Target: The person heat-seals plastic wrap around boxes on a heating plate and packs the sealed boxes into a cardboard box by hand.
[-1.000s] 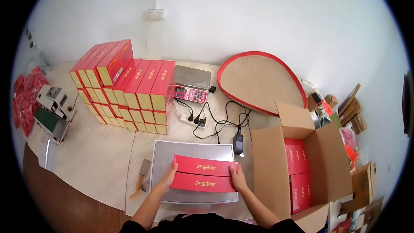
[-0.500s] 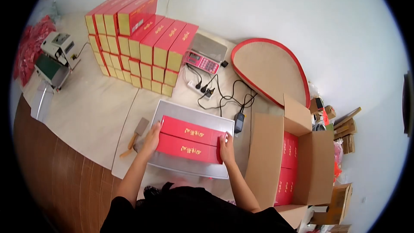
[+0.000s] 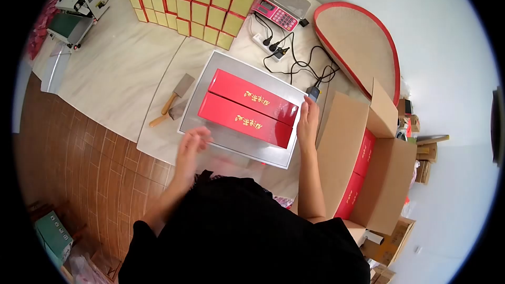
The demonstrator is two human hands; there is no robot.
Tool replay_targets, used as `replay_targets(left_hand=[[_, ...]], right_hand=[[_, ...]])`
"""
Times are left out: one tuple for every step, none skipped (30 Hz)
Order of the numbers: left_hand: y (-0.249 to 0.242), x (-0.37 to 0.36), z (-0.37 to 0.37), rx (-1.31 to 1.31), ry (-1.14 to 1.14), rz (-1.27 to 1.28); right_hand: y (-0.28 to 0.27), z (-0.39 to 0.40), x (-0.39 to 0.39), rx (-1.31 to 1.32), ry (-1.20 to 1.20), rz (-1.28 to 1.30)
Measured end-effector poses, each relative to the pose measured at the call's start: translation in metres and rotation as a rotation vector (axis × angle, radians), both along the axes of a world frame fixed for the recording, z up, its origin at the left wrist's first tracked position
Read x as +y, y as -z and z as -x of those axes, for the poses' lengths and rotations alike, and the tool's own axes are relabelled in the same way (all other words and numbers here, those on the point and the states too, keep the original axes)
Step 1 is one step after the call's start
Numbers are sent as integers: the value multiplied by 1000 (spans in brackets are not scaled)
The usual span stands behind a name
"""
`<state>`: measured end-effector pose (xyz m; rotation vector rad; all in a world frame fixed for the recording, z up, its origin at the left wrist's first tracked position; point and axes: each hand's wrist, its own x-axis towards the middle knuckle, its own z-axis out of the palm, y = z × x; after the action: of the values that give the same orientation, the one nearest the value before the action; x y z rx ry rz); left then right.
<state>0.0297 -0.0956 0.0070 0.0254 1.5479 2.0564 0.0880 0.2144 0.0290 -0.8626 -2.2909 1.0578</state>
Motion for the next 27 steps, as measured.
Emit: replay_targets(left_hand=[[3, 4, -12, -59, 43, -36], [11, 8, -21, -53, 37, -38], [20, 13, -28, -190, 87, -89], [22, 17, -32, -324, 137, -140], [21, 20, -34, -314, 131, -144], [17, 24, -35, -335, 110, -136], [15, 27, -33, -356, 87, -127], [15, 28, -30, -368, 96, -151], [15, 32, -26, -356, 87, -154], [13, 37, -23, -377, 31, -132], [13, 41, -19, -397, -24, -111], [14, 45, -16, -384, -24, -113], [16, 49, -14, -312, -21, -112], [17, 54, -11, -242, -15, -111], [16, 59, -9, -230, -5, -111], [14, 64, -8, -198, 11, -13], [12, 68, -7, -163, 31, 85], [12, 71, -5, -150, 53, 85], [11, 71, -2, -88, 76, 103], [10, 73, 1, -26, 101, 119], [6, 78, 2, -17, 126, 118], [2, 84, 0, 109, 104, 60], [-3, 88, -3, 232, 82, 0], [-8, 91, -2, 239, 104, 0], [-15, 95, 0, 403, 117, 101], [-23, 98, -1, 565, 128, 198], [-35, 103, -1, 572, 148, 192]], right_hand=[[3, 10, 5, 3, -47, -72], [5, 20, 7, -32, -83, -52], [3, 31, 5, -67, -121, -32], [-2, 44, 0, -84, -162, 10], [13, 57, 7, -96, -265, -30], [10, 71, 4, -132, -354, 12], [8, 85, 0, -169, -443, 54], [12, 99, -1, -194, -525, 86], [20, 112, -1, -217, -608, 117], [29, 126, 0, -277, -661, 115], [39, 138, -2, -264, -667, 108], [51, 149, -4, -346, -752, 231], [48, 157, -10, -429, -833, 353], [44, 162, -12, -417, -830, 347], [22, 162, -23, -593, -891, 277], [10, 160, -28, -771, -943, 210], [9, 157, -27, -759, -925, 212], [8, 153, -26, -690, -922, 228], [7, 147, -23, -620, -916, 245], [6, 137, -20, -506, -866, 213], [-3, 130, -15, -496, -841, 214], [-16, 119, -12, -480, -744, 267], [-28, 107, -8, -463, -648, 321], [-39, 93, -2, -366, -617, 322], [-48, 78, 3, -355, -599, 323], [-55, 60, 4, -204, -471, 304], [-60, 43, 3, -55, -341, 280]])
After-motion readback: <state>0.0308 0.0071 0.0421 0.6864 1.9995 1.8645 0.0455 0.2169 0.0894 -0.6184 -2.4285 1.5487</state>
